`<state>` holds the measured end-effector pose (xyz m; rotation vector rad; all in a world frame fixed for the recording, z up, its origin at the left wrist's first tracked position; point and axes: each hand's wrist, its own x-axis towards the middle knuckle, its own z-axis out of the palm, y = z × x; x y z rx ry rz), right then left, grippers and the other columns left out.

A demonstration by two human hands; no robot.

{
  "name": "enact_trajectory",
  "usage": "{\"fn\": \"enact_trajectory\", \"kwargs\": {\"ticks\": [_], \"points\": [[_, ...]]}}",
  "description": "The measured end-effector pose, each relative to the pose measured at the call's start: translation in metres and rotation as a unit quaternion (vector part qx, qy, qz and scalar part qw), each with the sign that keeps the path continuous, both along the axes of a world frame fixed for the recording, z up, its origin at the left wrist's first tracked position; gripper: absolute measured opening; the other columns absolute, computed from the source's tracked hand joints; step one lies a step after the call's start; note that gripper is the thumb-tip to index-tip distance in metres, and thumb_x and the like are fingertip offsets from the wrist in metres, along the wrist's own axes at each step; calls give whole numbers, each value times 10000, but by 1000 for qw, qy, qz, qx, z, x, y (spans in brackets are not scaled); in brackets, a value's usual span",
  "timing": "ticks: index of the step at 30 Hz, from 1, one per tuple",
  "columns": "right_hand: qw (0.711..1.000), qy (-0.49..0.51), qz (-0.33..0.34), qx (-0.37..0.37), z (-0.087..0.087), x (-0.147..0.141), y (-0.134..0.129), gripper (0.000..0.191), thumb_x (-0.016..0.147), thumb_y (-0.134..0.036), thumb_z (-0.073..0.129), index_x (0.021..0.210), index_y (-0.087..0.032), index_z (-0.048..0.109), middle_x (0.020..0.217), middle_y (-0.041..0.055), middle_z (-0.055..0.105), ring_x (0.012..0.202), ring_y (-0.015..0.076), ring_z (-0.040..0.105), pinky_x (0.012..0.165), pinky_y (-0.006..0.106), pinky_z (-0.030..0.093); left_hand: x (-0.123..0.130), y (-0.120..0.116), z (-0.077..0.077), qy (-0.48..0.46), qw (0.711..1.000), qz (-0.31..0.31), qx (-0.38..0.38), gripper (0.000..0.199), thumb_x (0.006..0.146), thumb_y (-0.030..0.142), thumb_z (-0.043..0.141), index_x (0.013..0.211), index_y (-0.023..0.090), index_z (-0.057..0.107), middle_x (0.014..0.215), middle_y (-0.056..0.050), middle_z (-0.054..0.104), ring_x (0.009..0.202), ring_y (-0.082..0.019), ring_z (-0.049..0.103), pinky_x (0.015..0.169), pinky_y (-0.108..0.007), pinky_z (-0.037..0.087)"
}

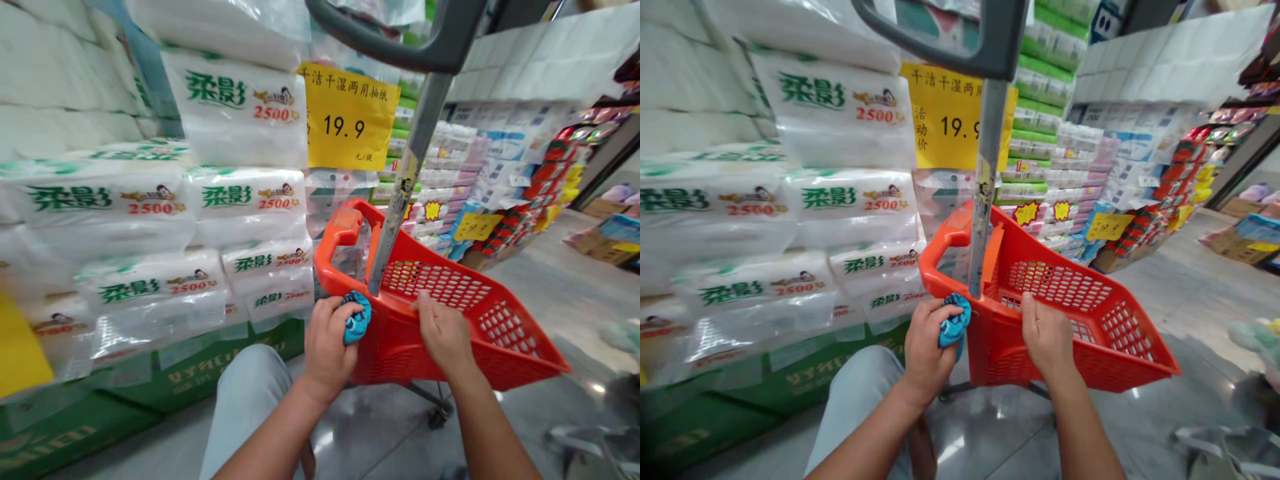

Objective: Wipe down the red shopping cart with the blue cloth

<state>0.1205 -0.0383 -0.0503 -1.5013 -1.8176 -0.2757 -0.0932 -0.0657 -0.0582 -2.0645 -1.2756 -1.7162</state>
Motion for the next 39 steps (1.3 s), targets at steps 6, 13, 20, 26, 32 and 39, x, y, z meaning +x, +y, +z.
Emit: {"fn": "enact_trajectory", "kwargs": {"ticks": [6, 13, 20, 26, 32, 39], "points": [[996, -29, -10, 82, 1, -39, -6, 579, 1056, -383, 283, 632, -172, 617, 554, 51, 601, 496, 131, 484, 554, 299, 240, -21, 1, 22, -100, 992, 75, 10, 299, 826, 97, 620, 1096, 225, 626, 1124, -55, 554, 1067, -188, 589, 966, -323, 499], [990, -11, 16, 138, -6, -19, -10, 513, 1036, -325, 369, 600, -173, 590, 539, 36, 582, 493, 120, 480, 558, 294, 271, -38, 2, 57, -158, 984, -28, -74, 131, 877, 221, 648, 1008, 226, 654, 1064, -38, 643, 1048, -182, 622, 981, -339, 509], [992, 33, 67, 101, -7, 19, -25, 497, 1026, -312, 388, 557, -192, 500, 502, 1, 511, 469, 115, 477, 533, 285, 296, -31, -17, 84, -16, 990, -118, -71, 224, 851, 134, 618, 1023, 251, 702, 1106, -51, 639, 1053, -183, 636, 950, -328, 532], [975, 180, 123, 31, 21, 12, -49, 474, 1035, -373, 342, 702, -190, 625, 674, 40, 643, 647, 147, 615, 634, 257, 452, -27, 8, 107, 37, 981, -161, -103, 183, 841, 124, 583, 941, 218, 704, 950, -48, 699, 914, -181, 660, 853, -329, 546], [940, 325, 87, 51, 28, -4, -67, 574, 1036, -474, 282, 699, -191, 650, 671, 53, 661, 644, 161, 632, 621, 266, 478, -15, 1, 122, 239, 927, -281, -71, 361, 804, 36, 501, 1055, 244, 657, 979, -31, 738, 896, -181, 661, 797, -318, 510], [925, 364, 85, 65, 24, 8, -75, 626, 1023, -542, 266, 628, -199, 611, 622, 63, 639, 565, 164, 591, 552, 280, 447, -12, 59, 135, 224, 957, -132, -127, 207, 786, 110, 583, 934, 233, 658, 925, -38, 716, 902, -219, 665, 805, -344, 515]]}}
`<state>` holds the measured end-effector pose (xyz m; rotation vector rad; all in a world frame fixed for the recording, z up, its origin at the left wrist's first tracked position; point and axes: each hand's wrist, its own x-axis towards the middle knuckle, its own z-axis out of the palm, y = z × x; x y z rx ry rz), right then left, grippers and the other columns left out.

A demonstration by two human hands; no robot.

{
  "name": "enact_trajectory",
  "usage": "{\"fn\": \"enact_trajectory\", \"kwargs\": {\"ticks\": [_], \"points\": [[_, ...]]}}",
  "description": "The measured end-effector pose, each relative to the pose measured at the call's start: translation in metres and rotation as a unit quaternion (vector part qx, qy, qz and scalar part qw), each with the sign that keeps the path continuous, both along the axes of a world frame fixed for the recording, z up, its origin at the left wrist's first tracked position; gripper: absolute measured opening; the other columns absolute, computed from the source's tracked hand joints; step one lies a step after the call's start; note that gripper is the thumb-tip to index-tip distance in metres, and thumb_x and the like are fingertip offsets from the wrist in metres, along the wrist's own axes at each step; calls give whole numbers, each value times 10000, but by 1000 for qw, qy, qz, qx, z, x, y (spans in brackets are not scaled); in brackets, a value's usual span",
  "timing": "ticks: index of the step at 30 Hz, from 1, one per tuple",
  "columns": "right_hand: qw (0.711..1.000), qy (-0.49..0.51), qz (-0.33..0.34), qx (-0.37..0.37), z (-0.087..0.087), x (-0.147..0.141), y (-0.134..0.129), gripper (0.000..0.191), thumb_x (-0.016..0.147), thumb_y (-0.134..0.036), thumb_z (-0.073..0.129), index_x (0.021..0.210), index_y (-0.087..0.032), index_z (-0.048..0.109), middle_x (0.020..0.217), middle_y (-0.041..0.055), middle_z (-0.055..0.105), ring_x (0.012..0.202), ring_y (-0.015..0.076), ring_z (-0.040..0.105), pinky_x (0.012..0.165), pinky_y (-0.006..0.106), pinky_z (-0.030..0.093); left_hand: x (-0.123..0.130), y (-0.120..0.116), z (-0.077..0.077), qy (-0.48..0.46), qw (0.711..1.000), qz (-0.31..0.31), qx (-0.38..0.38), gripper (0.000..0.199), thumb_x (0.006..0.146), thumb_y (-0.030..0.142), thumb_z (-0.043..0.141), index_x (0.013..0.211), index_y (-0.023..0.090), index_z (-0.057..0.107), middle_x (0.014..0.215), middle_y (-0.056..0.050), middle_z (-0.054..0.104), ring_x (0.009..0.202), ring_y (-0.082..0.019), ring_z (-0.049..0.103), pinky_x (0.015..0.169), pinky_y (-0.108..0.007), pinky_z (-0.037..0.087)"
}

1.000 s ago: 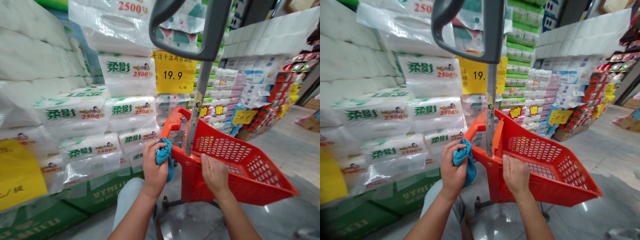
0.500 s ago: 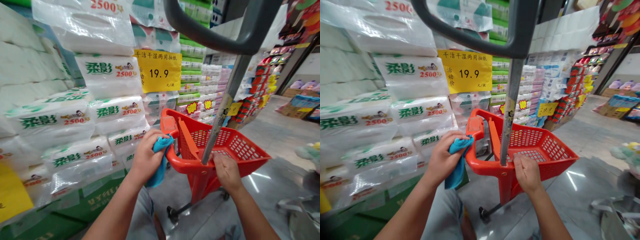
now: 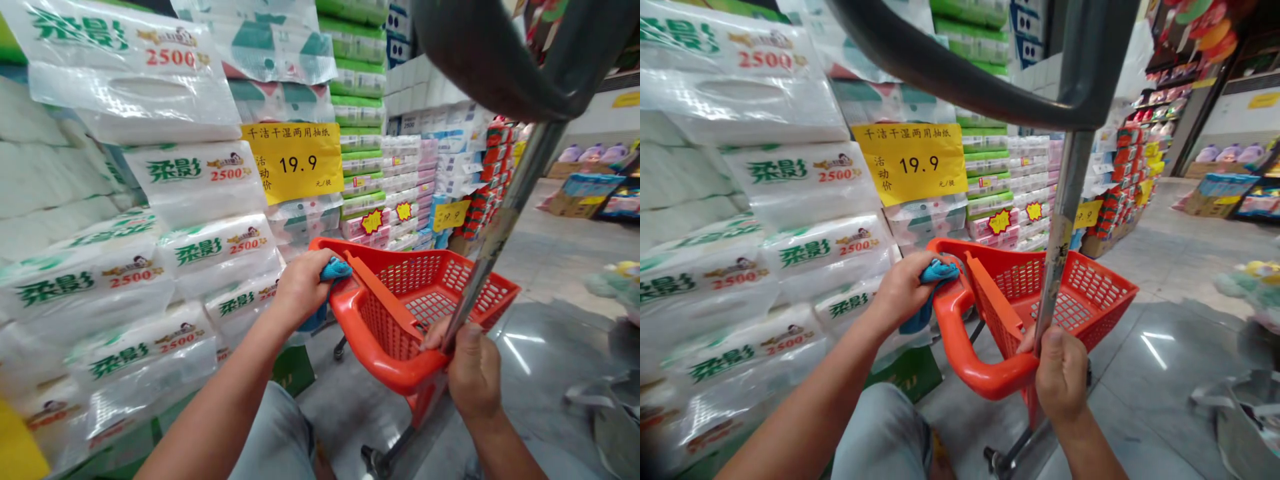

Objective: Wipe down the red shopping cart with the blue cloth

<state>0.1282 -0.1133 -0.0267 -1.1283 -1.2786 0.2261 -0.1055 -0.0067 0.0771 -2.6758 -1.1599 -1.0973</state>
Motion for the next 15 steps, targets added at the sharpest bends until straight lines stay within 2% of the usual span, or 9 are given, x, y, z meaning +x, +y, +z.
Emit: {"fn": "enact_trajectory", "kwargs": {"ticks": [2, 5, 7, 9, 13, 15], "points": [[1000, 2, 0, -3, 1, 2, -3, 623, 1024, -539, 262, 632, -199, 607, 620, 60, 635, 569, 162, 589, 548, 277, 442, 3, -9, 1, 0, 999, -35, -6, 223, 785, 102, 574, 940, 236, 660, 913, -34, 714, 882, -208, 665, 796, -331, 516], [1000, 10, -1, 3, 0, 5, -5, 617, 1025, -534, 254, 632, -203, 594, 613, 56, 628, 577, 162, 592, 562, 278, 452, 11, -37, 3, 57, 988, -147, 0, 298, 773, 67, 540, 984, 244, 655, 916, -33, 722, 882, -199, 658, 780, -312, 509], [1000, 13, 3, 6, 0, 8, -5, 616, 1027, -531, 244, 631, -206, 588, 610, 55, 625, 581, 164, 597, 581, 283, 469, 14, -42, 6, 85, 979, -186, -4, 300, 785, 69, 527, 993, 243, 657, 915, -40, 723, 891, -198, 658, 778, -307, 506], [1000, 11, 6, 3, 0, 9, -4, 612, 1026, -531, 246, 638, -205, 589, 618, 56, 629, 591, 165, 605, 586, 282, 478, 14, -29, 11, 89, 982, -165, -17, 264, 798, 91, 539, 972, 245, 665, 926, -40, 721, 905, -199, 661, 788, -306, 503], [1000, 15, 14, 4, 1, 6, -3, 599, 1023, -534, 274, 639, -198, 590, 620, 58, 631, 599, 166, 613, 564, 274, 469, 3, 18, 17, 58, 997, -1, -44, 140, 795, 134, 574, 868, 229, 648, 878, -19, 711, 844, -204, 660, 746, -312, 489], [1000, 22, 17, 11, -1, 6, -2, 594, 1021, -535, 283, 637, -199, 587, 610, 54, 626, 566, 158, 596, 556, 275, 465, 1, 22, 16, 31, 998, 29, -51, 117, 805, 139, 569, 852, 221, 639, 872, -17, 710, 831, -202, 659, 744, -317, 491]]}}
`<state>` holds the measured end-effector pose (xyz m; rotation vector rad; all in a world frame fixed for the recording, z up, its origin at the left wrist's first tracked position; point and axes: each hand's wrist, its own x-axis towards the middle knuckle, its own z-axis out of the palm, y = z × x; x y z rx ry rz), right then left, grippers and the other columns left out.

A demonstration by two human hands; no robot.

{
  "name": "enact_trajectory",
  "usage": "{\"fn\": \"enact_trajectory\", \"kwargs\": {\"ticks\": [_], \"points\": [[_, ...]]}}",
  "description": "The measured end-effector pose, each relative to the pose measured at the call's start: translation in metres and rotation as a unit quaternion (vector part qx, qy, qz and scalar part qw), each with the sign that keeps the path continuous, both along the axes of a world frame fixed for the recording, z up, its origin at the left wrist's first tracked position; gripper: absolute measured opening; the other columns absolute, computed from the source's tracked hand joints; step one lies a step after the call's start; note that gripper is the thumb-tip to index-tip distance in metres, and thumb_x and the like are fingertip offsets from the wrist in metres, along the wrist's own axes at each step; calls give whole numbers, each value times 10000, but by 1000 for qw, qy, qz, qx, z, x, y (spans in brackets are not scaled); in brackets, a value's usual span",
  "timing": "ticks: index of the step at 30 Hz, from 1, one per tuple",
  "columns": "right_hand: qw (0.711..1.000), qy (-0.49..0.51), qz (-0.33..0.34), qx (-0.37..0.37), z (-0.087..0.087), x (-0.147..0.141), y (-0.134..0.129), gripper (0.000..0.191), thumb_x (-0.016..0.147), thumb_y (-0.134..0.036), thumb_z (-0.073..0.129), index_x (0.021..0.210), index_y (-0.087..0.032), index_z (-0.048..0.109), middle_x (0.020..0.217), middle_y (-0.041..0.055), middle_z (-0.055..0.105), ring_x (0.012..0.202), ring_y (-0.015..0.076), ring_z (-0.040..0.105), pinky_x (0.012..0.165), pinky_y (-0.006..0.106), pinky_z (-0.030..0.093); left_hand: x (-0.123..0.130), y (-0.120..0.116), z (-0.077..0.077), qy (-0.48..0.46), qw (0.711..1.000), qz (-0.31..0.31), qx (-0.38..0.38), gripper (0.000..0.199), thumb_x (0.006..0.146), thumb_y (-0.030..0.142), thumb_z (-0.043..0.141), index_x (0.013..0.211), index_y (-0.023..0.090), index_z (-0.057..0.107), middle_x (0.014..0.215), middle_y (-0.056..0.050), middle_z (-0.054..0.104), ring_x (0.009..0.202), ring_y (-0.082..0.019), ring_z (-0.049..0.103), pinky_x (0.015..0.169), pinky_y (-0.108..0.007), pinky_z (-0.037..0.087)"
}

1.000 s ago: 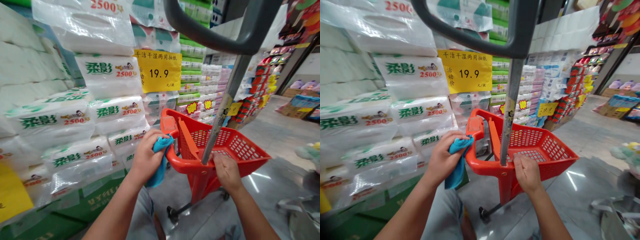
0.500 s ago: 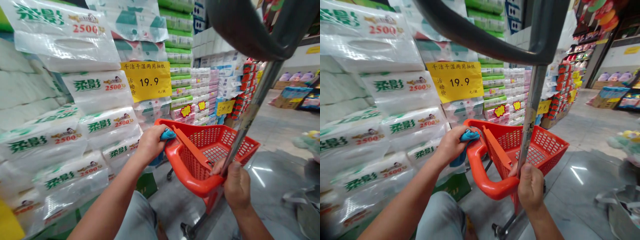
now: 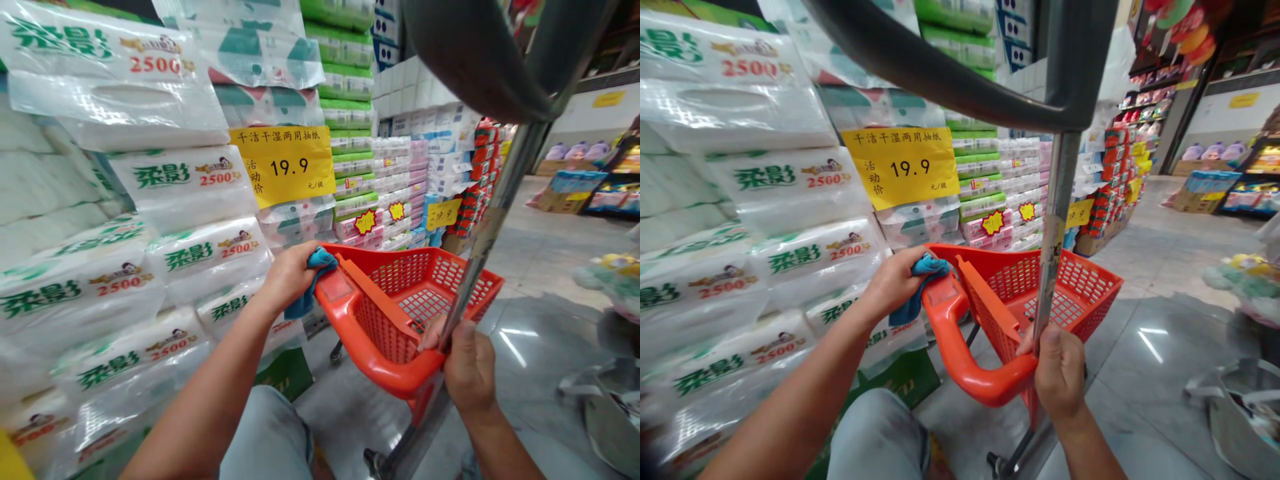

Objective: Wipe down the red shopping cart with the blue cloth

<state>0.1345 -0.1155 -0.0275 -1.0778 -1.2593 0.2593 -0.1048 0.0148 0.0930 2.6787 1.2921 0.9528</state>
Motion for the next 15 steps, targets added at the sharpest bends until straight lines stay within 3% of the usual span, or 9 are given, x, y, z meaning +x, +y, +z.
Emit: {"fn": "enact_trajectory", "kwargs": {"ticks": [1, 5, 7, 9, 11, 12, 13, 15], "points": [[1000, 1, 2, 2, -1, 2, 1, 593, 1019, -539, 285, 636, -200, 586, 608, 54, 625, 551, 155, 585, 553, 278, 464, 1, -6, -1, -6, 1000, -20, 0, 129, 811, 136, 564, 863, 223, 642, 888, -19, 713, 849, -201, 661, 759, -321, 496], [1000, -9, 30, 5, -4, 20, 6, 616, 995, -605, 283, 610, -214, 562, 603, 66, 625, 561, 172, 590, 540, 292, 471, 15, -49, -5, 22, 979, -200, 13, 209, 834, 115, 534, 941, 237, 665, 950, -43, 723, 937, -198, 661, 831, -326, 508], [999, -38, 4, -3, 0, 29, 4, 609, 986, -618, 305, 633, -210, 586, 614, 68, 639, 584, 178, 604, 545, 290, 472, 20, -55, -4, 30, 974, -226, 6, 213, 841, 121, 531, 963, 236, 662, 957, -46, 723, 936, -197, 663, 832, -323, 507], [990, -71, -118, -11, 11, 30, -5, 510, 972, -588, 401, 803, -188, 668, 769, 92, 706, 713, 204, 654, 647, 315, 505, 20, -43, -2, 26, 984, -175, -5, 184, 838, 144, 549, 952, 240, 655, 945, -32, 721, 911, -196, 664, 803, -316, 501], [960, -91, -265, 20, 27, 21, -20, 391, 953, -502, 504, 1059, -167, 676, 1027, 143, 716, 953, 264, 668, 842, 396, 513, 17, -24, -2, 10, 997, -81, -13, 115, 828, 174, 577, 901, 237, 639, 891, -18, 711, 845, -196, 660, 738, -302, 484], [946, -109, -301, 44, 36, 13, -27, 367, 948, -454, 529, 1142, -168, 652, 1117, 158, 695, 1046, 285, 648, 918, 434, 490, 17, -16, -3, 2, 999, -42, -11, 93, 819, 173, 582, 872, 233, 628, 866, -15, 705, 818, -196, 655, 713, -297, 473], [942, -142, -298, 64, 44, 4, -34, 343, 951, -412, 529, 1176, -177, 635, 1148, 157, 686, 1080, 286, 639, 951, 442, 475, 19, -12, -4, -3, 1000, -19, -7, 89, 809, 160, 582, 850, 230, 618, 853, -15, 700, 806, -196, 650, 701, -294, 463], [940, -249, -225, 61, 56, -15, -41, 309, 967, -369, 494, 1193, -200, 620, 1123, 131, 706, 1031, 260, 665, 914, 402, 493, 27, -17, -8, -1, 1000, -25, 7, 128, 785, 121, 573, 844, 227, 611, 859, -20, 698, 818, -200, 646, 703, -295, 457]]}}
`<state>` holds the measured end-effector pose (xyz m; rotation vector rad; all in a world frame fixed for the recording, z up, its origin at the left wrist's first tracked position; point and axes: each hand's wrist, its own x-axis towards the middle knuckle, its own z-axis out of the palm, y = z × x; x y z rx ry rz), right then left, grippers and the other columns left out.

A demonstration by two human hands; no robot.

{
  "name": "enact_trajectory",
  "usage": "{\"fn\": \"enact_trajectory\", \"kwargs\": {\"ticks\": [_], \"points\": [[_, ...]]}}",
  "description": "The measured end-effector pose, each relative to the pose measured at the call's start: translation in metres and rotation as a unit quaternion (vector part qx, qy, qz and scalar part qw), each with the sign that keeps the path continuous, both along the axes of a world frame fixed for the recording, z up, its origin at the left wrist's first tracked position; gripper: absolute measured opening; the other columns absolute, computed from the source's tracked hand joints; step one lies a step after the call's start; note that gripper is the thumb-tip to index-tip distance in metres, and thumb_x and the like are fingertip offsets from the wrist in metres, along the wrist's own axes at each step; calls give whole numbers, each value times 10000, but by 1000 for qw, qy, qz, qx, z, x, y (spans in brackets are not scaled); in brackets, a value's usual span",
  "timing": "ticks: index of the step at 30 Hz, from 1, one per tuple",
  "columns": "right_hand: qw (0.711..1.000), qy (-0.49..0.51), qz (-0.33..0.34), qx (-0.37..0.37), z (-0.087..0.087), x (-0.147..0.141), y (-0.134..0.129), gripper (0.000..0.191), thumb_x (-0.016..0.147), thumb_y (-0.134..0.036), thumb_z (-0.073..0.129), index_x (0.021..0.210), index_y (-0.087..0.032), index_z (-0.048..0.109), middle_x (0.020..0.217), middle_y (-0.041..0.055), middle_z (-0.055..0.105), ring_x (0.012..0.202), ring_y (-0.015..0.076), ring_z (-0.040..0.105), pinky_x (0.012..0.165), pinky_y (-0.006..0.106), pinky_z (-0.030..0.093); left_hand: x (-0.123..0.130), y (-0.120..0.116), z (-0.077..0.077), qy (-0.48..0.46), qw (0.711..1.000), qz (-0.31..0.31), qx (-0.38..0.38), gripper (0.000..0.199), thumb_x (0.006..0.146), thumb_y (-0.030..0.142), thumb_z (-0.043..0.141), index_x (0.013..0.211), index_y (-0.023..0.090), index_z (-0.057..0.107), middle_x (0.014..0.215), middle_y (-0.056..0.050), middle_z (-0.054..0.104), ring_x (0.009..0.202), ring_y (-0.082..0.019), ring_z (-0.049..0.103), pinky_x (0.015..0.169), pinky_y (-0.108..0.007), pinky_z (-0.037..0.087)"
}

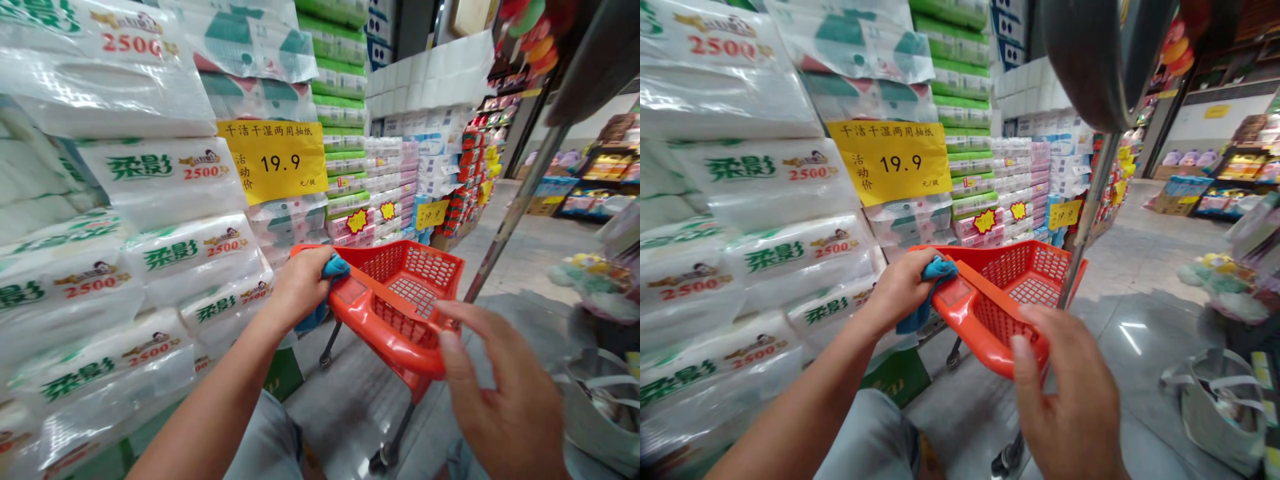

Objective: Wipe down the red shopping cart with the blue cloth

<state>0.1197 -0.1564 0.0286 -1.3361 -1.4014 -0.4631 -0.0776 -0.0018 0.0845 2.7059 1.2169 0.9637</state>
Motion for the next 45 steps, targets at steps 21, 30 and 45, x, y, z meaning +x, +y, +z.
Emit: {"fn": "enact_trajectory", "kwargs": {"ticks": [21, 30, 45], "points": [[903, -326, -135, -243, 4, 40, 19, 163, 784, -374, 662, 876, -244, 694, 704, 19, 734, 563, 184, 652, 501, 278, 275, 32, -33, 3, 180, 973, -110, 97, 200, 846, 125, 522, 1007, 210, 606, 1004, -41, 701, 930, -225, 604, 763, -323, 460], [892, -271, -146, -331, 10, 49, 20, 317, 757, -351, 734, 1046, -225, 703, 860, 42, 766, 754, 241, 725, 611, 310, 468, 33, -34, -3, 205, 967, 117, 91, 142, 924, 159, 476, 982, 195, 600, 943, -81, 685, 923, -271, 623, 710, -351, 460], [918, -274, -115, -264, 1, 43, 20, 739, 726, -386, 761, 1397, -195, 521, 1261, 129, 679, 1048, 314, 679, 882, 458, 555, 20, -66, -24, 117, 986, 73, 96, 159, 891, 171, 478, 1009, 201, 581, 1046, -72, 666, 972, -230, 622, 806, -333, 513]]}}
